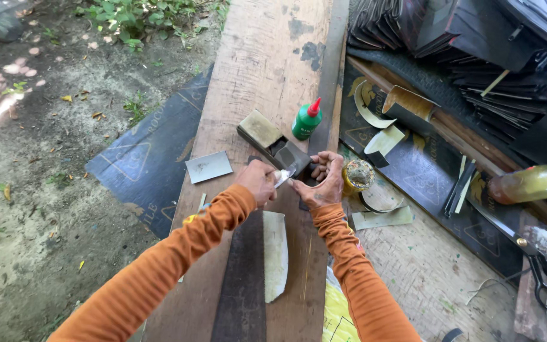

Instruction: The person uses a utility knife to cut thin bamboo strips from a larger piece on a wooden workbench. They repeatedly sharpen the knife on a handheld sharpening stone and continue cutting multiple strips, placing them on the bench.

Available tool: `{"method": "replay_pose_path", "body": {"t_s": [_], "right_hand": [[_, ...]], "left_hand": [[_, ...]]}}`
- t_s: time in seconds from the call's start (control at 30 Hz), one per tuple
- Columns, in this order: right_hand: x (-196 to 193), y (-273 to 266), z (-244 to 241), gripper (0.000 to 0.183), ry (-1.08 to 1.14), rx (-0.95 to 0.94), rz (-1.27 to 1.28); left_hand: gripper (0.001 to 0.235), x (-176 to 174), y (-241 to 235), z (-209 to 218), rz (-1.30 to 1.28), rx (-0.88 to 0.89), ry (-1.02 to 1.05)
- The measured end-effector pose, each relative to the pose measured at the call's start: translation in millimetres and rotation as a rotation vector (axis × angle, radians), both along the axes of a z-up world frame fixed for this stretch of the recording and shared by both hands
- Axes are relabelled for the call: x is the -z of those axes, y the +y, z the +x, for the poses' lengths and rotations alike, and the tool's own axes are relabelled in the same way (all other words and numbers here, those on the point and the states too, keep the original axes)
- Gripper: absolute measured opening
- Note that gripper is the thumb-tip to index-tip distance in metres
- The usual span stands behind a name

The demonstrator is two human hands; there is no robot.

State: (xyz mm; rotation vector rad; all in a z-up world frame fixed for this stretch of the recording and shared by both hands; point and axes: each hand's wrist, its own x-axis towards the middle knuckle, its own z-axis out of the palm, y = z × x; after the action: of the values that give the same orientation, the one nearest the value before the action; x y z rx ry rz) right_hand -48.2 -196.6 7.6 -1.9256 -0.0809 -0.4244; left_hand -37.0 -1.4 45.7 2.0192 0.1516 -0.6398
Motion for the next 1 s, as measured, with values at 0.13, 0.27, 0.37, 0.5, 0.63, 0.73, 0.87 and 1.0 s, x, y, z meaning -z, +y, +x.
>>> {"method": "replay_pose_path", "body": {"t_s": [0.13, 0.27, 0.37, 0.5, 0.63, 0.73, 0.87, 1.0], "right_hand": [[-2.7, 2.2, 2.7, 0.086, -0.008, -0.006, 0.029], [-1.2, -0.1, 0.2, 0.085, 0.006, -0.007, 0.022], [-2.8, 2.7, 3.9, 0.086, -0.002, 0.000, 0.018], [-3.0, 0.3, -1.2, 0.086, 0.002, -0.006, 0.025], [-2.2, -1.3, 0.2, 0.087, 0.004, -0.021, 0.039], [-1.0, -0.4, 0.3, 0.086, 0.000, 0.004, -0.003], [0.1, -0.5, 0.9, 0.087, 0.007, 0.018, 0.042], [-0.3, 1.7, 1.8, 0.087, 0.015, 0.005, 0.049]], "left_hand": [[0.023, 31.7, -1.8, 28.1, 0.138, -0.058, -0.489], [0.020, 66.1, -4.6, 31.8, 0.227, -0.012, -0.568], [0.020, 69.6, -2.6, 33.9, 0.215, -0.052, -0.517], [0.017, 62.7, -6.5, 29.9, 0.269, -0.041, -0.466], [0.020, 60.1, -4.1, 27.0, 0.248, -0.017, -0.537], [0.022, 63.3, -3.9, 29.5, 0.273, -0.031, -0.464], [0.023, 70.2, -4.7, 40.8, 0.379, 0.064, -0.520], [0.023, 92.9, -4.6, 40.7, 0.289, -0.111, -0.421]]}}
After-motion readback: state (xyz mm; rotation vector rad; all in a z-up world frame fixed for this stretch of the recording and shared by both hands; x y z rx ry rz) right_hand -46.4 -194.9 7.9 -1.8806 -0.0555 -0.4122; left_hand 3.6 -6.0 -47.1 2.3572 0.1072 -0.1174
